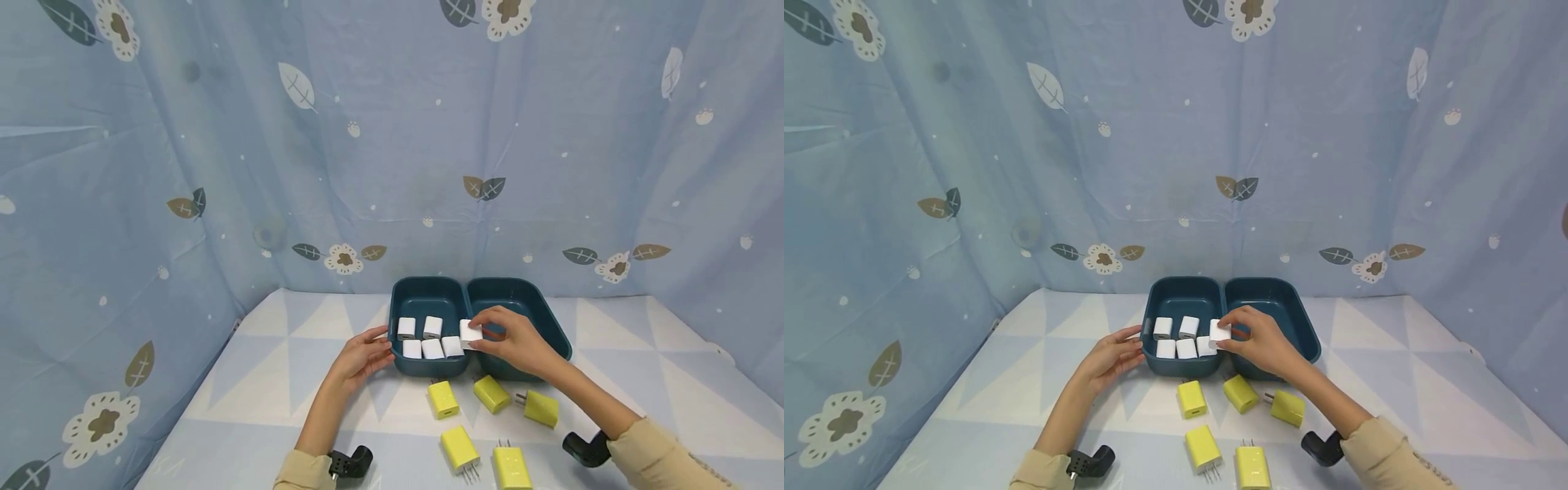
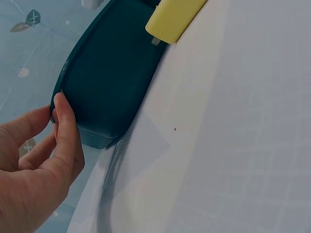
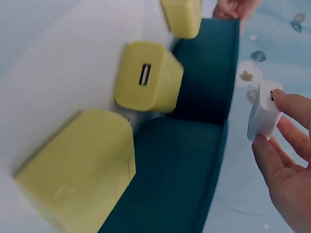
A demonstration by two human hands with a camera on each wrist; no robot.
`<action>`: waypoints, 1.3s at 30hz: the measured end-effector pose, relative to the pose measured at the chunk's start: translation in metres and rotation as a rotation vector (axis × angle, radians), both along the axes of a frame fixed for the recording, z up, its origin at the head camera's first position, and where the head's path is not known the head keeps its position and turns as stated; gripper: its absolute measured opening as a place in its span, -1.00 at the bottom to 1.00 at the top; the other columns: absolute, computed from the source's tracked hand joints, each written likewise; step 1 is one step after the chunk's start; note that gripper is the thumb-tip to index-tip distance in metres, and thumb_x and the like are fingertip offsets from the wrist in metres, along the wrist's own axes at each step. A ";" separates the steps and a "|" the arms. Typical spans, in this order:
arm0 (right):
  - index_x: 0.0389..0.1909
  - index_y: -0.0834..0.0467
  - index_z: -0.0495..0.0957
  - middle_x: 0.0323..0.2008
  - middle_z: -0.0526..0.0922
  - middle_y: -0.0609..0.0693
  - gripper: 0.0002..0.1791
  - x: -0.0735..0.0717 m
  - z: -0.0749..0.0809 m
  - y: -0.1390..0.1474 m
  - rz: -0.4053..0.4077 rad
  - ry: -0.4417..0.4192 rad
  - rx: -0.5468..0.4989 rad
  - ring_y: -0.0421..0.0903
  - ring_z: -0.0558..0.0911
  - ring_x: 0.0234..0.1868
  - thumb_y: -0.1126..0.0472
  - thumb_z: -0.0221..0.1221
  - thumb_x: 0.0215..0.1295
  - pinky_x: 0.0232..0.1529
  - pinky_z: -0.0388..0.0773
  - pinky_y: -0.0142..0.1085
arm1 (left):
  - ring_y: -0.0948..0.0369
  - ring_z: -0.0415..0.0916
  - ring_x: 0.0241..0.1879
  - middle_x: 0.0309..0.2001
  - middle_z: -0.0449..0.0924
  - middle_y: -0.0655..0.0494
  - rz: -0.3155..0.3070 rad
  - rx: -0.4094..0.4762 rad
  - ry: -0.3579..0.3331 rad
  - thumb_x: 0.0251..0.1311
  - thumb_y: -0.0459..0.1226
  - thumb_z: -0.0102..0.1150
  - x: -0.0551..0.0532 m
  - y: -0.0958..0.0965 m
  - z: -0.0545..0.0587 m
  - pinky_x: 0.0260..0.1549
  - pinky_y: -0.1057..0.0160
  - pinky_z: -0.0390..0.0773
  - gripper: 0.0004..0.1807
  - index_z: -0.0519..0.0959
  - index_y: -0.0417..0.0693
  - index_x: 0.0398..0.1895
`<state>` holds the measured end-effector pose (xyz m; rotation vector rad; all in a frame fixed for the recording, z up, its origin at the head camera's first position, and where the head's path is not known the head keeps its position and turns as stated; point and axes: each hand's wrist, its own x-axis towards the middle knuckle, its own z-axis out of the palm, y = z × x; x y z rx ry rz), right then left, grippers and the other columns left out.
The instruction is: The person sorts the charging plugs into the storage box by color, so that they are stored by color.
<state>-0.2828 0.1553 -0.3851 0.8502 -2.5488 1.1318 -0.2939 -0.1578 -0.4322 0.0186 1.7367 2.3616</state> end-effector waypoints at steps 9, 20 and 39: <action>-0.10 0.19 0.66 -0.09 0.58 0.08 -0.74 -0.032 0.004 -0.016 -0.052 0.002 0.083 0.03 0.59 -0.10 0.27 0.39 0.19 -0.11 0.68 -0.15 | 0.17 0.59 -0.20 -0.01 0.43 -0.19 0.004 -0.006 0.019 0.34 -0.54 0.04 0.002 0.000 0.000 -0.11 0.22 0.67 -0.49 0.31 -0.41 0.36; -0.12 0.25 0.65 -0.24 0.50 0.08 -0.74 -0.065 0.005 -0.032 -0.083 0.020 0.170 -0.07 0.39 -0.37 0.28 0.39 0.18 -0.39 0.36 -0.22 | 0.16 0.59 -0.20 0.02 0.42 -0.22 0.002 -0.004 0.019 0.34 -0.54 0.03 0.000 0.000 0.000 -0.12 0.23 0.67 -0.48 0.30 -0.41 0.37; -0.15 0.21 0.64 -0.15 0.52 0.11 -0.73 -0.082 -0.006 -0.050 -0.174 0.027 0.397 -0.01 0.48 -0.25 0.24 0.40 0.14 -0.23 0.56 -0.10 | 0.19 0.57 -0.22 -0.03 0.43 -0.18 -0.014 0.001 0.038 0.35 -0.55 0.01 0.003 0.000 -0.001 -0.12 0.24 0.67 -0.47 0.25 -0.45 0.38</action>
